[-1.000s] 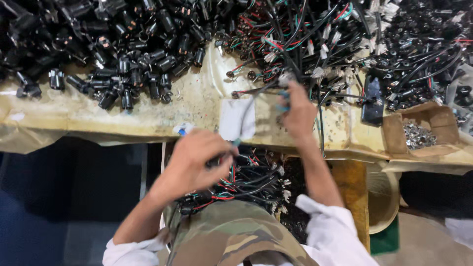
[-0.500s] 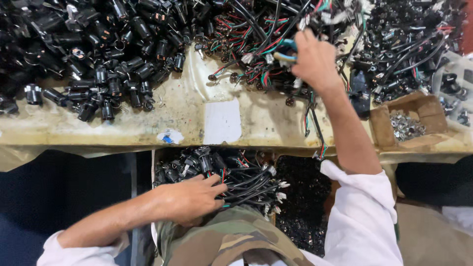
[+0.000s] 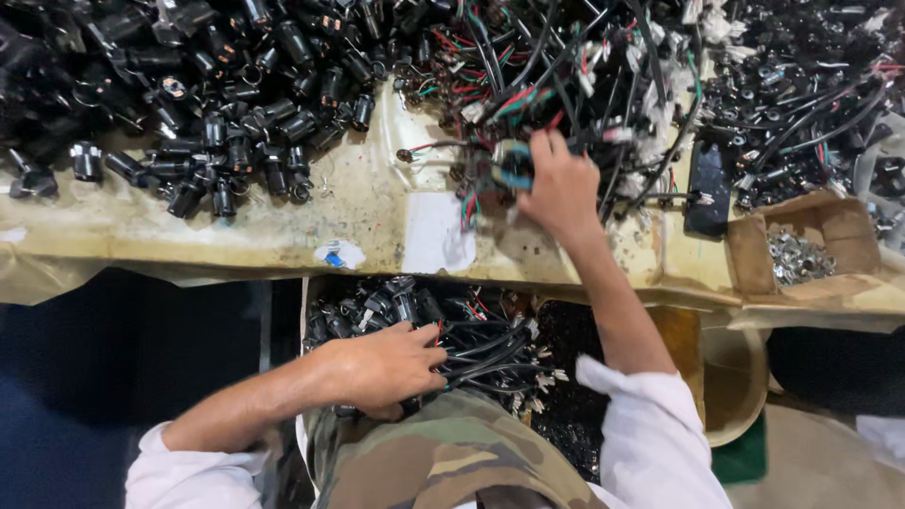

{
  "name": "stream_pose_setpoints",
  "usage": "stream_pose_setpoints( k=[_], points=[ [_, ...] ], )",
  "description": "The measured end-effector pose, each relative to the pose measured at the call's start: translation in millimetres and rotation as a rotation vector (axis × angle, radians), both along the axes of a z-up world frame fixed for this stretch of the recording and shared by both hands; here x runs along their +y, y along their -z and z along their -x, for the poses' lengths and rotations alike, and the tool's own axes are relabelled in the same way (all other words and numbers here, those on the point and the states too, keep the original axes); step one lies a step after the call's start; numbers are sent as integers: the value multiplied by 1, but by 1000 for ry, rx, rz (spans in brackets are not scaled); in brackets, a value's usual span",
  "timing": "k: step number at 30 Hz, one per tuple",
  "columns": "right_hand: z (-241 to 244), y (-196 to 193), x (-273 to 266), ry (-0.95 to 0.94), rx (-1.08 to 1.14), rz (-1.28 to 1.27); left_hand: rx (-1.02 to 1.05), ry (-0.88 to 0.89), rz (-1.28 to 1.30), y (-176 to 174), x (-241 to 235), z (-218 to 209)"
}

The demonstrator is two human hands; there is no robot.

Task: The person repeatedly picks up black cylindrical components and wire harnesses from a table, uses blue-handled pliers to crimp or secure the wires to the components, and places the assembled units back on the table. The process is continuous and repetitive throughout the clip.

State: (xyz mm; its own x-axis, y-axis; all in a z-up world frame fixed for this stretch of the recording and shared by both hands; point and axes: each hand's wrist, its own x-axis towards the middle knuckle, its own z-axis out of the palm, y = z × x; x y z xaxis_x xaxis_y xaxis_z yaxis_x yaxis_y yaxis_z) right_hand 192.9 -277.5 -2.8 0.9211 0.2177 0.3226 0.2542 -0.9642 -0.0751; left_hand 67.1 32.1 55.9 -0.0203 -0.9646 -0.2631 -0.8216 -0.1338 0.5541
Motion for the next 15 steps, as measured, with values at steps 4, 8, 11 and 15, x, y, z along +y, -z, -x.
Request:
stream_pose_setpoints(
  k=[4, 8, 11, 15],
  points=[
    [37, 22, -26, -143, -1, -104, 73, -33, -17, 1, 5, 0],
    [25, 47, -78, -372, -147, -73, 145, -120, 80, -1, 18, 0],
    [-27, 50, -128, -504, -281, 112, 227, -192, 169, 0, 30, 2],
    [-65, 56, -140, -422, -444, -13, 286, -205, 249, 4, 38, 6]
  ],
)
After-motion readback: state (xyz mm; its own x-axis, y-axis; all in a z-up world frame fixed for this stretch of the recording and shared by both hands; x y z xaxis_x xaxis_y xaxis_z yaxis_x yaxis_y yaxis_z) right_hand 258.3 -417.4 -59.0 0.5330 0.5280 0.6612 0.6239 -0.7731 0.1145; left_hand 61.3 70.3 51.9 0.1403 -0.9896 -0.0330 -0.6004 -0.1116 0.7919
